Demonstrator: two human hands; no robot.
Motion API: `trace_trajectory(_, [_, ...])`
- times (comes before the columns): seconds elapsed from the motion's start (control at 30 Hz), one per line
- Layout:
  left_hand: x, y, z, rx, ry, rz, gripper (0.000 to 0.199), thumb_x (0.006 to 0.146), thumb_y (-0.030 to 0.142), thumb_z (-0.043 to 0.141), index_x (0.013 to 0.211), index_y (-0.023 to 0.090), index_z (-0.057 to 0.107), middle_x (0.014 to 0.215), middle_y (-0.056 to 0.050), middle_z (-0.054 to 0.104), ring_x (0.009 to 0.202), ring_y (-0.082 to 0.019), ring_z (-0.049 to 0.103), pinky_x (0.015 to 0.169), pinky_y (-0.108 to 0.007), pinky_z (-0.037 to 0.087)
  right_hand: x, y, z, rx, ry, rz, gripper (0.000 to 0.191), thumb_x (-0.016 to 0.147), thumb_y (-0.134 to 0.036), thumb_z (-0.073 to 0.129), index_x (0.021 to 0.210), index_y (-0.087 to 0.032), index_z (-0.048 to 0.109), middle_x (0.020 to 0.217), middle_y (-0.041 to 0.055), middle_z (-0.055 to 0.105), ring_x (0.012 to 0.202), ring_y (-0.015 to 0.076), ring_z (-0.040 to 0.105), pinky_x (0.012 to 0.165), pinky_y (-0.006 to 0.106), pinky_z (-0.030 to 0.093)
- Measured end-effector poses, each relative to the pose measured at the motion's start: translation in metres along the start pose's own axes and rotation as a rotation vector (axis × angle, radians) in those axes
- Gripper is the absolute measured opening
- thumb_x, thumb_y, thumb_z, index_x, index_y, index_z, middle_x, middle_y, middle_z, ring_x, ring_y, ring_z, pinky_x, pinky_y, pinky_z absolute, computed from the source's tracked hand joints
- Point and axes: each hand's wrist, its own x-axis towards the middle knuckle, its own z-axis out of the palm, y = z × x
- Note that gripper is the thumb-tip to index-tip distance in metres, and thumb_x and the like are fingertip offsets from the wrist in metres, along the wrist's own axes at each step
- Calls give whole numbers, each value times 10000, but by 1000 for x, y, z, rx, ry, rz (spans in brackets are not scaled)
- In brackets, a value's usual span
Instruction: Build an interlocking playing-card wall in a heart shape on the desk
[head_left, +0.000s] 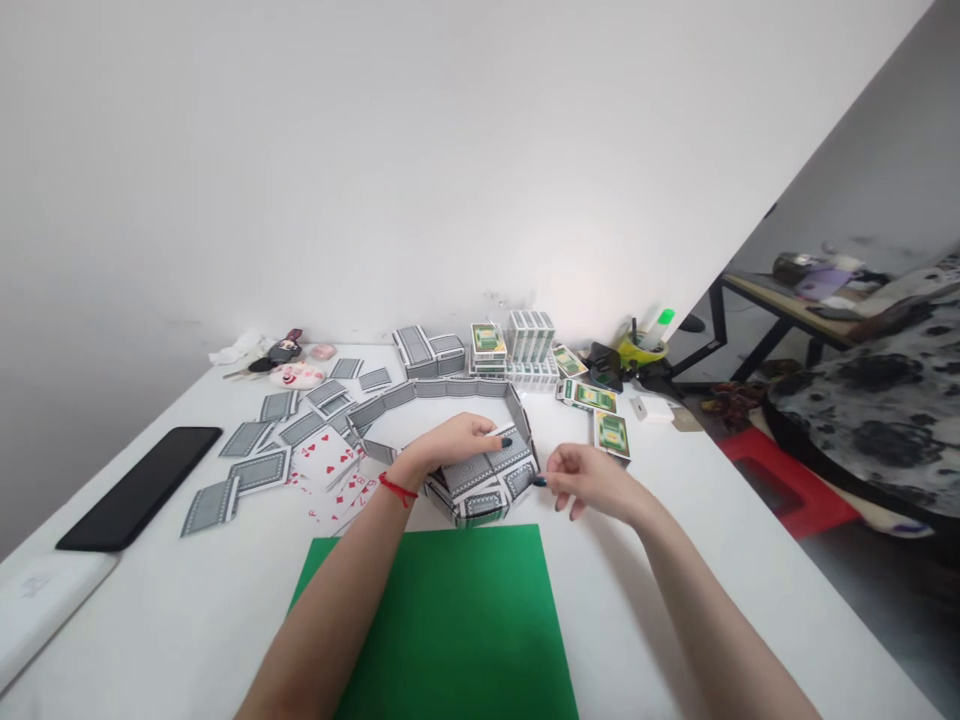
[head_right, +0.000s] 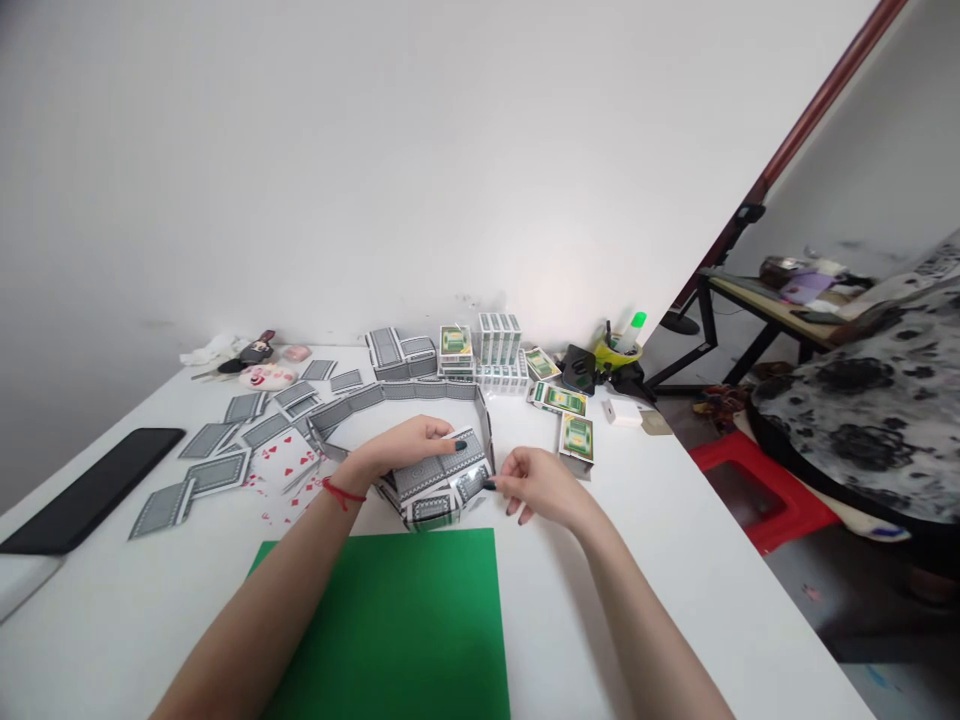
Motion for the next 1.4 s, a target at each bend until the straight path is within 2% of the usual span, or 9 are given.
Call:
trace_trajectory(0.1, [0,1,0,-5,-28,57,270,707,408,519,611,160,475,568,40,421,534,-97,350,477,-208,281,-5,15,17,135,-129,81,380,722,-513,595,648,-145,530,572,44,642,495,133,628,403,207,478])
trace_trajectory(0.17, [0,1,-1,-3,-52,90,263,724,403,506,633,157,496,590,35,455,553,-102,377,495,-203,301,-3,27,29,264,-150,88,448,722,-575,561,661,-131,566,581,66,660,490,140,635,414,217,484])
trace_trajectory(0.33, [1,2,-3,26,-71,155,242,742,373,501,680,145,553,653,18,529,604,-114,436,536,-195,336,6,47,50,495,-69,-70,482,670,-594,614,665,-112,616,608,92,682,554,168,660,489,250,521])
trace_trajectory(0.63, [2,-1,0,26,-85,163,234,752,330,489,761,127,605,673,0,563,599,-119,454,531,-195,349,10,48,63,663,27,-181,423,701,-523,637,574,-119,631,585,78,676,577,181,671,589,288,554])
trace_trajectory(0.83, [2,2,-1,39,-125,138,226,756,328,477,718,126,571,638,15,533,580,-109,433,540,-195,361,12,50,64,670,40,-212,391,709,-507,636,599,-131,622,593,59,677,575,161,665,595,273,549])
trace_trajectory(1.0, [2,0,-3,60,-130,135,231,767,339,471,720,129,554,642,24,514,586,-101,418,548,-191,363,1,38,67,514,85,-250,388,702,-523,623,624,-144,596,521,26,640,481,148,630,495,259,527])
trace_trajectory(1.1, [2,-2,-2,49,-131,119,226,764,341,474,705,132,538,623,29,497,570,-96,408,536,-190,359,-10,32,76,402,197,-292,306,677,-461,672,754,-175,593,471,-17,611,427,142,596,435,243,496])
trace_trajectory(1.23, [3,-4,-1,31,-140,80,239,760,359,480,716,134,548,625,27,512,562,-100,420,521,-194,361,-16,30,90,232,401,-316,250,685,-422,673,731,-182,621,483,-7,615,444,125,573,473,233,486])
trace_trajectory(1.4, [5,-7,0,-8,-129,63,263,751,392,501,717,135,545,638,22,527,566,-103,436,499,-191,352,-14,25,98,366,395,-245,275,693,-433,657,711,-161,625,470,1,606,419,118,550,446,227,462])
